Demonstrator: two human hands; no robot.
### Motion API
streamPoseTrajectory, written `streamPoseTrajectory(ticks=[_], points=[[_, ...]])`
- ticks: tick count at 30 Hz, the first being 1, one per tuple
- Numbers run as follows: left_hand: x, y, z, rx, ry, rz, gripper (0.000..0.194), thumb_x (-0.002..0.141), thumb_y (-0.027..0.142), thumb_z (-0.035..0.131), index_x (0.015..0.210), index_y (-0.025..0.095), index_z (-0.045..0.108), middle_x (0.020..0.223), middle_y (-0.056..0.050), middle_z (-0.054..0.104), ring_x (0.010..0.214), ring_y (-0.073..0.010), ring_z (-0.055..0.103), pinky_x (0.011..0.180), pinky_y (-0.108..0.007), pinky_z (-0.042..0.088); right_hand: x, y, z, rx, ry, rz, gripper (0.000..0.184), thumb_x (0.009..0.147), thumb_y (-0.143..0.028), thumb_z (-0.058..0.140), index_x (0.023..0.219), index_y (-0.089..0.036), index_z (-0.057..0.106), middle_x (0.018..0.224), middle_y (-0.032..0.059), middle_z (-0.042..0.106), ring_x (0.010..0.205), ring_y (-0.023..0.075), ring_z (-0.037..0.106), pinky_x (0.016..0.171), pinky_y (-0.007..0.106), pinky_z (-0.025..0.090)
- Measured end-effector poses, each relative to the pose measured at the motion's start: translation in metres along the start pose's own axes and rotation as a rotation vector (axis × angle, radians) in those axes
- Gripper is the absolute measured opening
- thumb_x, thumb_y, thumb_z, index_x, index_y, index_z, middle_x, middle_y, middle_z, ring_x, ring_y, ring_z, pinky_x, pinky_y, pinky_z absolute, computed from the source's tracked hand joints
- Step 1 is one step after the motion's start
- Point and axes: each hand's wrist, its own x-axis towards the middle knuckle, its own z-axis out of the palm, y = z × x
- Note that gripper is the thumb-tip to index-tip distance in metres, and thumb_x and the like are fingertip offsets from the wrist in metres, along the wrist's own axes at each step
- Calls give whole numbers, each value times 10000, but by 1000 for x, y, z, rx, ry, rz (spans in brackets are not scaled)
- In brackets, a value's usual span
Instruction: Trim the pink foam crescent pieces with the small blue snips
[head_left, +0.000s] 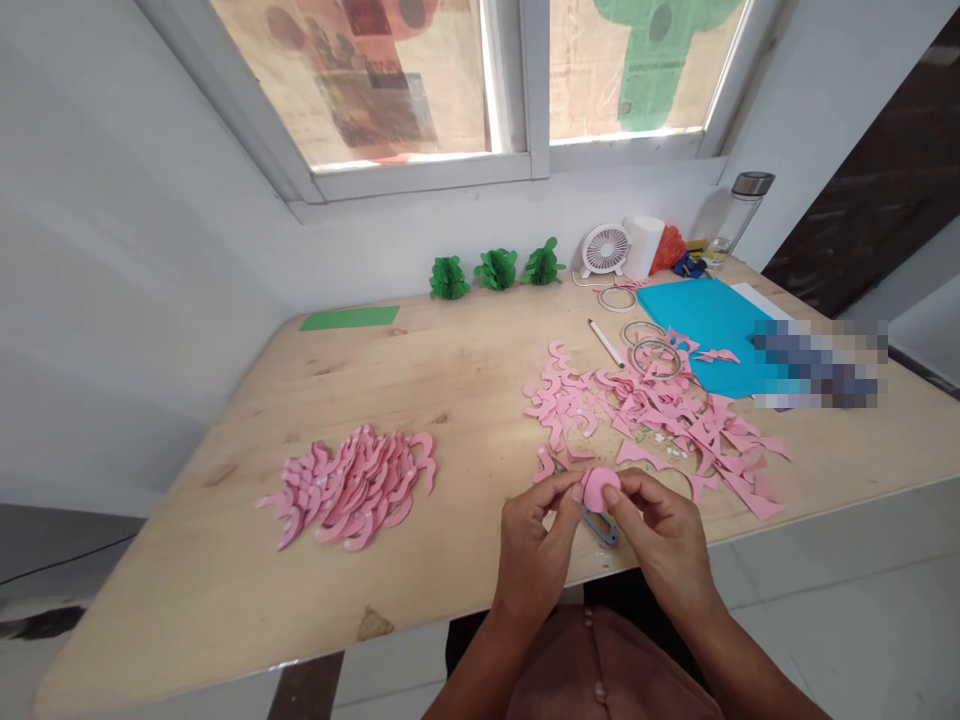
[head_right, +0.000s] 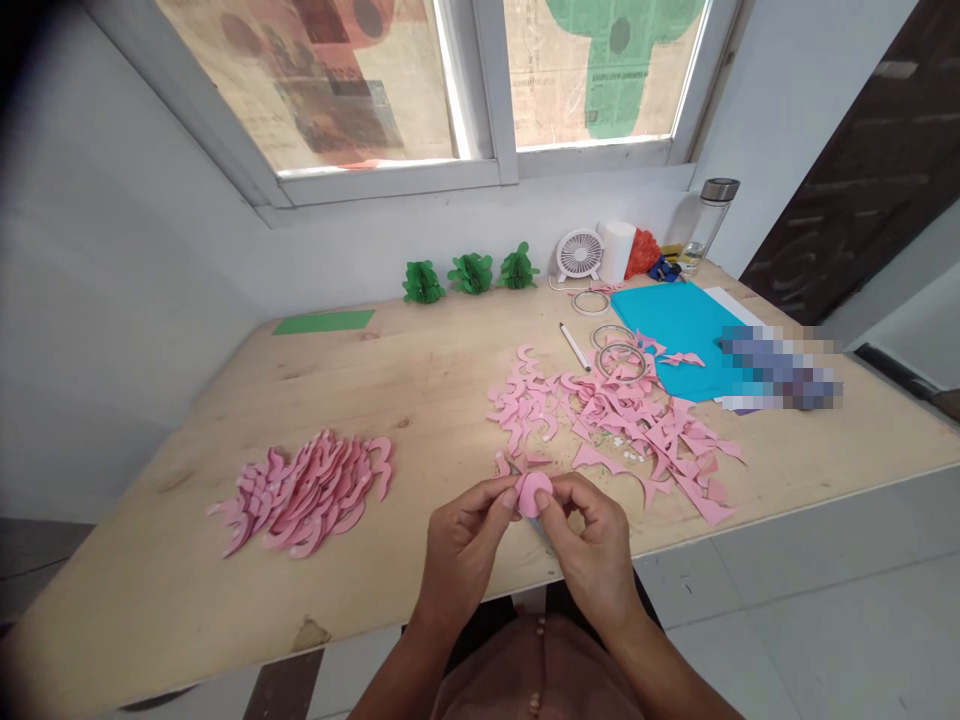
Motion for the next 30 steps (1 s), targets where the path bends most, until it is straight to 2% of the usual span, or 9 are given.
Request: streamPoseTrajectory(ticks=[6, 11, 18, 25, 30], points=[[1, 2, 1, -17, 34, -2, 186, 839, 254, 565, 893, 179, 727, 803, -42, 724, 749, -176, 634, 717, -261, 484, 0, 1, 1, -39, -2, -8, 221, 837, -334, 561, 727, -188, 686, 705, 41, 660, 693, 180, 588, 637, 274, 467], [4, 1, 2, -159, 40, -91, 132, 793, 253, 610, 769, 154, 694, 719, -29, 695, 665, -149, 592, 660, -246, 469, 1, 3, 1, -67, -9, -12, 218, 837, -327, 563, 717, -185, 677, 707, 34, 650, 667, 165, 575, 621, 262, 452], [6, 6, 0, -260, 43, -158, 119, 750, 262, 668, 724, 151, 702, 675, -22, 687, 629, -136, 582, 661, -249, 474, 1, 0, -4, -56, -8, 20, 229, 847, -346, 554, 734, -184, 670, 739, 43, 662, 711, 180, 585, 650, 276, 454], [6, 4, -1, -260, 64, -145, 147, 722, 272, 702, 646, 150, 672, 593, 2, 639, 576, -112, 545, 630, -235, 464, 1, -2, -7, -19, -5, 29, 231, 847, -366, 561, 728, -196, 663, 705, 26, 647, 697, 180, 586, 652, 278, 455], [6, 1, -2, -240, 66, -138, 180, 713, 284, 714, 618, 147, 649, 593, -4, 636, 572, -116, 542, 612, -239, 460, 0, -5, -8, -31, 2, -85, 177, 856, -298, 569, 732, -207, 657, 759, 29, 658, 743, 177, 600, 676, 280, 461]])
